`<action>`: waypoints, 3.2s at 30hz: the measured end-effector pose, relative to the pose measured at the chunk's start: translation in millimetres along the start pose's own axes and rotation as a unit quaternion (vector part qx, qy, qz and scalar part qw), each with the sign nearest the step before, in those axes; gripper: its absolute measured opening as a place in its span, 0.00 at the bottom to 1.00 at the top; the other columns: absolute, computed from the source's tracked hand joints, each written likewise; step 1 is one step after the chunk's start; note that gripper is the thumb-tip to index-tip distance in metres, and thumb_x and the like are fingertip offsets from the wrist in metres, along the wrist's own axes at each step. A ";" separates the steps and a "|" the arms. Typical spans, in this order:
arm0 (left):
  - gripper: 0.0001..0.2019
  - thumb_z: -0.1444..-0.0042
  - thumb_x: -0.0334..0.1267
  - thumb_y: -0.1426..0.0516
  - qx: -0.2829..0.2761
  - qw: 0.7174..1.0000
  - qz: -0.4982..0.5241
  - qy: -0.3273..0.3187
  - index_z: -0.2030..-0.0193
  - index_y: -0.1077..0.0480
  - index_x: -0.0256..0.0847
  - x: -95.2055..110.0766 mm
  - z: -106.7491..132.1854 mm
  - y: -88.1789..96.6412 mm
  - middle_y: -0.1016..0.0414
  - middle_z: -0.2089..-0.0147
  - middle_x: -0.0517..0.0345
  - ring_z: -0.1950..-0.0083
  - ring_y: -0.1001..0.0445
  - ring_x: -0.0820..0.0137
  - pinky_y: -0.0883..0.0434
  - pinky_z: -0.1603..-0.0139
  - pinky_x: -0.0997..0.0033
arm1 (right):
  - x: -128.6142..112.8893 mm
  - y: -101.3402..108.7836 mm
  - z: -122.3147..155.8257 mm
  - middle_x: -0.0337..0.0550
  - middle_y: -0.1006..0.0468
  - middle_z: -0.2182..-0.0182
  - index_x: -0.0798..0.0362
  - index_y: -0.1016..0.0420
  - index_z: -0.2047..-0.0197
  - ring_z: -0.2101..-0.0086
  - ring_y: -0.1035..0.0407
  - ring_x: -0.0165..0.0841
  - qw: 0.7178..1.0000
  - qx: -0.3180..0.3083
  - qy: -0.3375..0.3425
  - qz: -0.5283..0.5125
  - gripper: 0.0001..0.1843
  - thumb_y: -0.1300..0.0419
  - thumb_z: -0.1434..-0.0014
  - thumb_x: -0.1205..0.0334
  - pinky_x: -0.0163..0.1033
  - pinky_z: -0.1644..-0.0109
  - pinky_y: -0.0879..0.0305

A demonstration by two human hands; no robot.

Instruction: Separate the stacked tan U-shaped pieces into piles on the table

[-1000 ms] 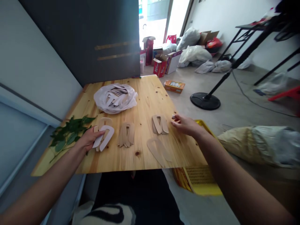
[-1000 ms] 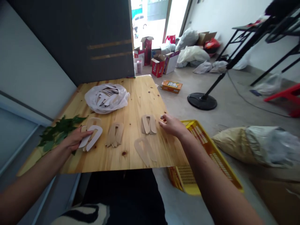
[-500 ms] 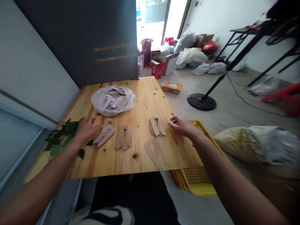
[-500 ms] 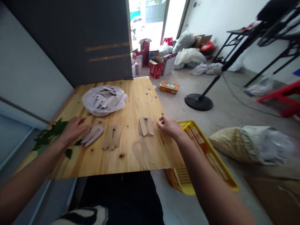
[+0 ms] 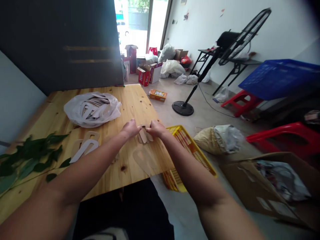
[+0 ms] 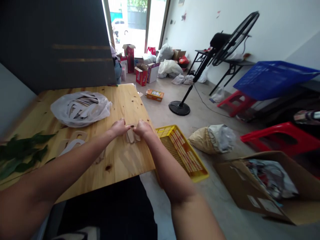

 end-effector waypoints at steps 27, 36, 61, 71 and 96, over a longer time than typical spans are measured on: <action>0.14 0.32 0.40 0.50 0.013 0.973 -0.114 -0.199 0.45 0.30 0.42 2.6 -2.5 -1.5 0.24 0.41 0.43 0.42 0.23 0.56 0.30 0.46 0.62 | -6.6 -5.0 7.2 0.58 0.20 0.48 0.58 0.28 0.45 0.50 0.24 0.43 1.000 0.004 0.010 -0.019 0.21 0.36 0.36 0.56 0.39 0.51 0.30; 0.09 0.36 0.37 0.49 0.055 0.921 -0.127 -0.365 0.53 0.30 0.43 -24.2 -6.3 20.4 0.24 0.53 0.51 0.56 0.22 0.64 0.27 0.50 0.64 | -0.7 1.3 6.5 0.56 0.19 0.50 0.57 0.27 0.49 0.50 0.24 0.43 0.999 0.002 0.020 -0.044 0.18 0.33 0.39 0.58 0.40 0.51 0.31; 0.25 0.45 0.49 0.42 -0.098 0.945 -0.163 -0.266 0.44 0.28 0.38 22.7 -44.2 0.3 0.25 0.45 0.45 0.49 0.22 0.55 0.28 0.52 0.61 | 46.0 -20.3 73.2 0.44 0.21 0.60 0.51 0.30 0.57 0.62 0.27 0.36 0.975 0.116 0.031 -0.186 0.07 0.37 0.38 0.65 0.39 0.58 0.34; 0.15 0.38 0.40 0.50 -0.071 0.923 -0.252 -0.283 0.53 0.24 0.41 33.6 -49.5 -6.4 0.22 0.49 0.45 0.52 0.20 0.56 0.29 0.58 0.61 | 42.6 -27.4 77.6 0.41 0.20 0.66 0.49 0.29 0.62 0.67 0.28 0.34 0.971 0.128 0.005 -0.200 0.02 0.41 0.35 0.66 0.37 0.64 0.41; 0.13 0.41 0.38 0.47 -0.069 0.927 -0.251 -0.271 0.52 0.26 0.41 41.5 -57.7 -12.1 0.22 0.48 0.44 0.50 0.21 0.53 0.29 0.56 0.60 | 36.3 -27.6 77.0 0.52 0.24 0.50 0.50 0.23 0.49 0.47 0.31 0.45 0.976 0.162 0.053 -0.137 0.11 0.42 0.34 0.65 0.50 0.42 0.32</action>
Point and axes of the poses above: each hand's wrist, its own z-axis away from the middle knuckle, its own y-axis out of the back of the hand, x = y × z, the point moved 4 cm from there along -z, towards the middle knuckle
